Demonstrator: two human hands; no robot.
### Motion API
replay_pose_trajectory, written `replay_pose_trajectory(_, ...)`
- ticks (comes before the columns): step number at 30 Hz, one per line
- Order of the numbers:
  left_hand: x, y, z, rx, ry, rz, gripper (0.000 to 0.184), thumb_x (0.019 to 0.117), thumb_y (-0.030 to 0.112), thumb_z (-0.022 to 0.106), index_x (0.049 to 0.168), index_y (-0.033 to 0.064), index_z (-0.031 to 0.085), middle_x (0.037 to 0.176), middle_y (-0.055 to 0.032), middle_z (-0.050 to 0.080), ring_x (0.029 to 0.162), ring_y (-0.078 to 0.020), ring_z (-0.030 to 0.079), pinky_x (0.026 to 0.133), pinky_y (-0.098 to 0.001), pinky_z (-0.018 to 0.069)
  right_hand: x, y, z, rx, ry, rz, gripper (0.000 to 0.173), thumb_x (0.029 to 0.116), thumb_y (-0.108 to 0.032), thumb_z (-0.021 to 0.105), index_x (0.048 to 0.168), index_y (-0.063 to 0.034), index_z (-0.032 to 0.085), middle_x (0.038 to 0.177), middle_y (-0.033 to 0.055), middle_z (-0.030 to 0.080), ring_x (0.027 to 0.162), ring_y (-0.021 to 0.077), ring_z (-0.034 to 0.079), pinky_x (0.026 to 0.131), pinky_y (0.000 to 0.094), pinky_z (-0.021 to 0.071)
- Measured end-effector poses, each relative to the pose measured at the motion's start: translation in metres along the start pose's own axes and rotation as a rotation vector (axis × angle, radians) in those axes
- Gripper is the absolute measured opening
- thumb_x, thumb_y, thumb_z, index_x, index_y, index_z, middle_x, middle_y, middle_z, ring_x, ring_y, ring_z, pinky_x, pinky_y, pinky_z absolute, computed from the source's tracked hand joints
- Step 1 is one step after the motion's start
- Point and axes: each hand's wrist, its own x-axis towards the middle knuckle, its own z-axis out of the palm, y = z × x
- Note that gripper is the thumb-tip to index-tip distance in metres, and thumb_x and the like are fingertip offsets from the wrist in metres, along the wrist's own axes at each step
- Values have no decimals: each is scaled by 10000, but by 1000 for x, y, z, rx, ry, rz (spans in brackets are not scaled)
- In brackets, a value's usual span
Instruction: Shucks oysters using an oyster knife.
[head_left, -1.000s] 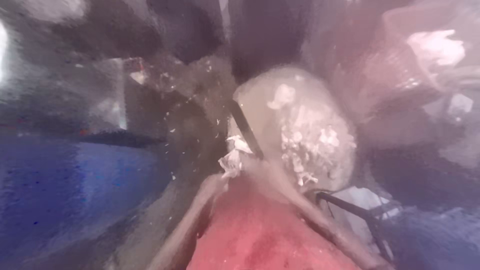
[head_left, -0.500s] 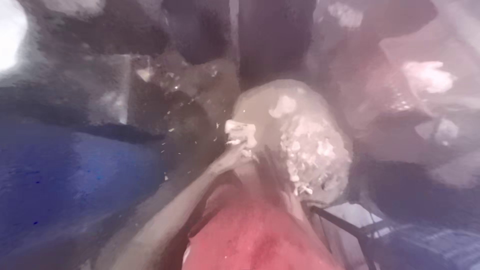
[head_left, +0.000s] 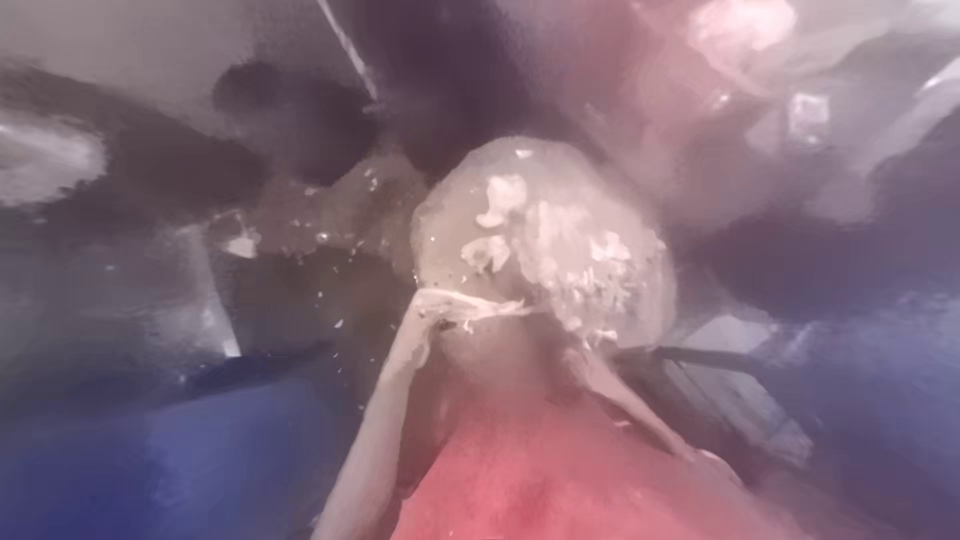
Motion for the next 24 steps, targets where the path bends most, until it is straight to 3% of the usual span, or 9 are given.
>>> replay_pose_trajectory(4,-30,-81,-23,118,253,-143,354,996,165,635,1290,-10,544,1028,-131,681,849,-187,665,735,-358,581,6,-64,-7,-112,41,-73,509,1107,-392,368,1462,-49,491,1188,202,670,1068,294,676,967,504,534)
replay_pose_trajectory(6,-50,-111,-34,155,334,-201,349,1001,184,637,1263,-23,537,1007,-153,678,830,-210,673,723,-382,594,1,-100,-2,-41,77,-251,493,1096,-396,353,1410,-56,523,1080,126,674,939,188,669,869,405,564)
replay_pose_trajectory(8,-65,-123,-38,84,368,-245,358,1006,159,620,1288,-28,504,978,-172,681,801,-239,689,701,-398,605,-13,-131,6,80,47,-382,543,1079,-411,363,1457,-44,495,1164,85,671,1006,104,650,925,319,552)
replay_pose_trajectory(10,-73,-126,-39,68,372,-240,337,1006,155,610,1272,-22,505,970,-168,685,796,-241,690,701,-403,607,-15,-138,24,112,-8,-414,580,1056,-433,415,1410,18,511,1117,92,662,969,99,636,900,285,545)
replay_pose_trajectory(12,-76,-123,-40,119,366,-221,341,1014,191,616,1267,-15,515,967,-147,673,788,-216,673,687,-385,596,3,-121,36,-101,-140,-312,524,1088,-381,405,1399,17,546,1205,171,670,1072,197,655,985,368,524)
replay_pose_trajectory(15,-73,-115,-40,176,312,-214,428,997,212,630,1334,-5,480,1022,-170,676,808,-232,681,693,-394,597,44,-86,44,-383,-348,-91,605,1091,-532,308,1343,-48,570,1159,201,666,1072,324,664,968,551,513)
replay_pose_trajectory(18,-60,-107,-40,309,228,-250,549,980,282,671,1433,58,457,1068,-155,692,811,-215,696,698,-382,604,35,-91,43,-355,-269,-62,603,1079,-554,336,1305,-58,595,1100,179,666,1014,301,657,929,526,518)
replay_pose_trajectory(21,-42,-107,-45,444,124,-288,472,983,386,671,1315,65,571,1001,-119,701,798,-195,694,727,-389,605,29,-112,47,-392,-125,-64,556,1088,-479,398,1375,-28,550,1167,221,668,1064,351,669,962,555,520)
replay_pose_trajectory(24,-49,-91,-59,421,113,-242,331,1003,272,641,1227,28,639,990,-116,696,808,-177,675,745,-382,589,40,-124,68,-557,-56,-84,578,1078,-437,428,1452,0,485,1290,233,635,1181,367,639,1030,557,495)
